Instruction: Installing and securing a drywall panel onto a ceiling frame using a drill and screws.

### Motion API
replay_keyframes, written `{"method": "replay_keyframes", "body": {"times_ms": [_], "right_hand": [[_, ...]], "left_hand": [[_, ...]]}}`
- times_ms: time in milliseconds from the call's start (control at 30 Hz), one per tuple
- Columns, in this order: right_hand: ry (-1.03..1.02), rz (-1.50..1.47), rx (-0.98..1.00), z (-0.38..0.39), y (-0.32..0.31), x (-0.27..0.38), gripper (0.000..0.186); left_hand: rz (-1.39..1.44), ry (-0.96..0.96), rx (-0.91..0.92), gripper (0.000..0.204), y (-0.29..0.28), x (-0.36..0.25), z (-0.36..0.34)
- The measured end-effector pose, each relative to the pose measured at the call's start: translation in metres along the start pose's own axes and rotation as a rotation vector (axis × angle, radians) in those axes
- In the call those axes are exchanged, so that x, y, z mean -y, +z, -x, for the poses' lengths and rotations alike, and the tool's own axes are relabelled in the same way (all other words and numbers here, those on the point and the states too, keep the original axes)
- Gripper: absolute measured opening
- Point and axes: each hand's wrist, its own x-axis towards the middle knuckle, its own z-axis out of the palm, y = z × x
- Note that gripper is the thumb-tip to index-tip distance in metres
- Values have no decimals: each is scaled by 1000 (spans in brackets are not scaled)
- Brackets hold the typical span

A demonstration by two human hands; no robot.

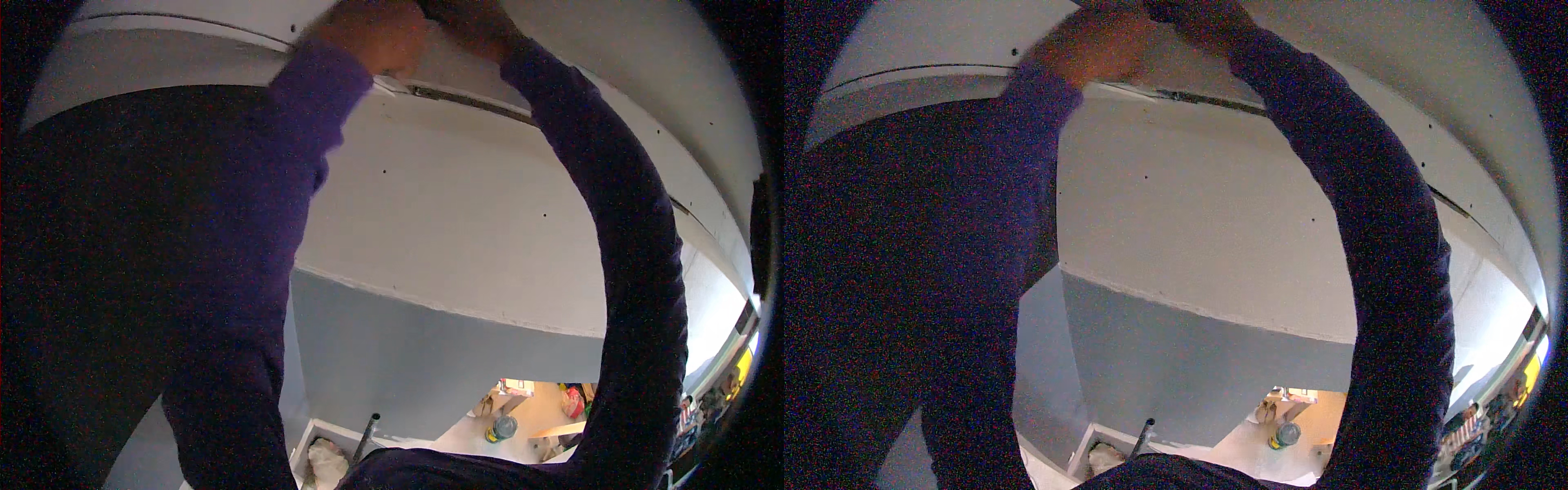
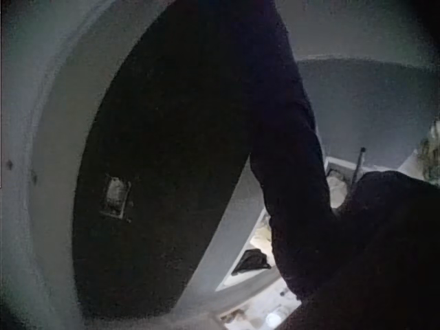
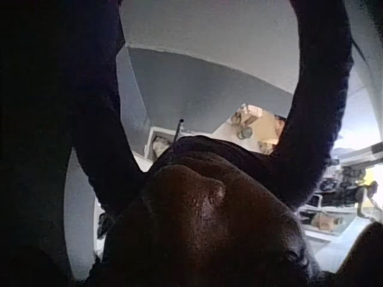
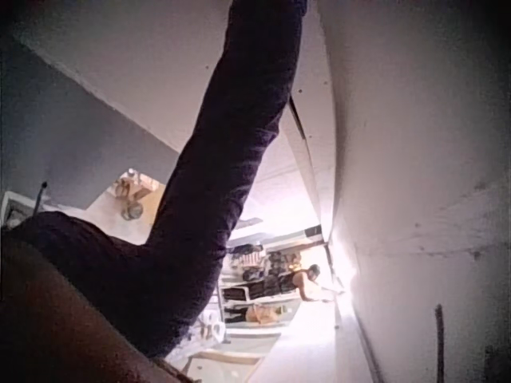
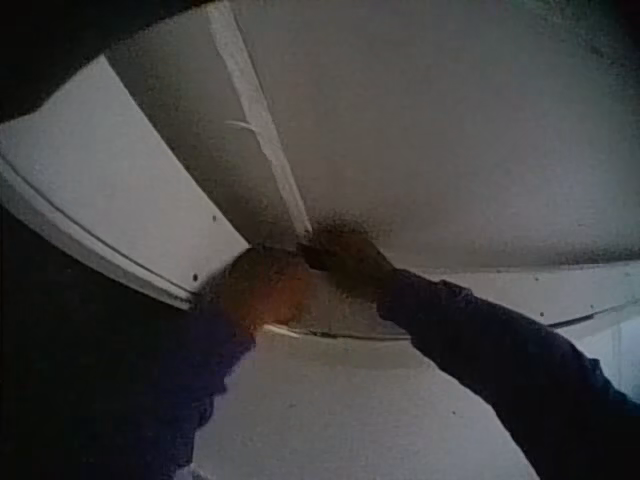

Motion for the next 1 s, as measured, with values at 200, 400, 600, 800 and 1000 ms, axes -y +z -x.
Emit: {"method": "replay_keyframes", "body": {"times_ms": [200,400,600,800,1000], "right_hand": [[-85,204,-45,-3,34,-7,29],[-85,168,-66,14,57,1,27],[319,-169,18,15,31,43,29],[297,-60,5,8,37,33,34],[200,-51,-96,13,48,40,36]], "left_hand": [[51,-38,306,13,10,7,-7],[-63,-119,337,20,18,4,3],[-77,-178,390,23,20,11,5],[-84,-174,339,23,27,18,-2],[-115,-122,360,19,53,53,-8]]}}
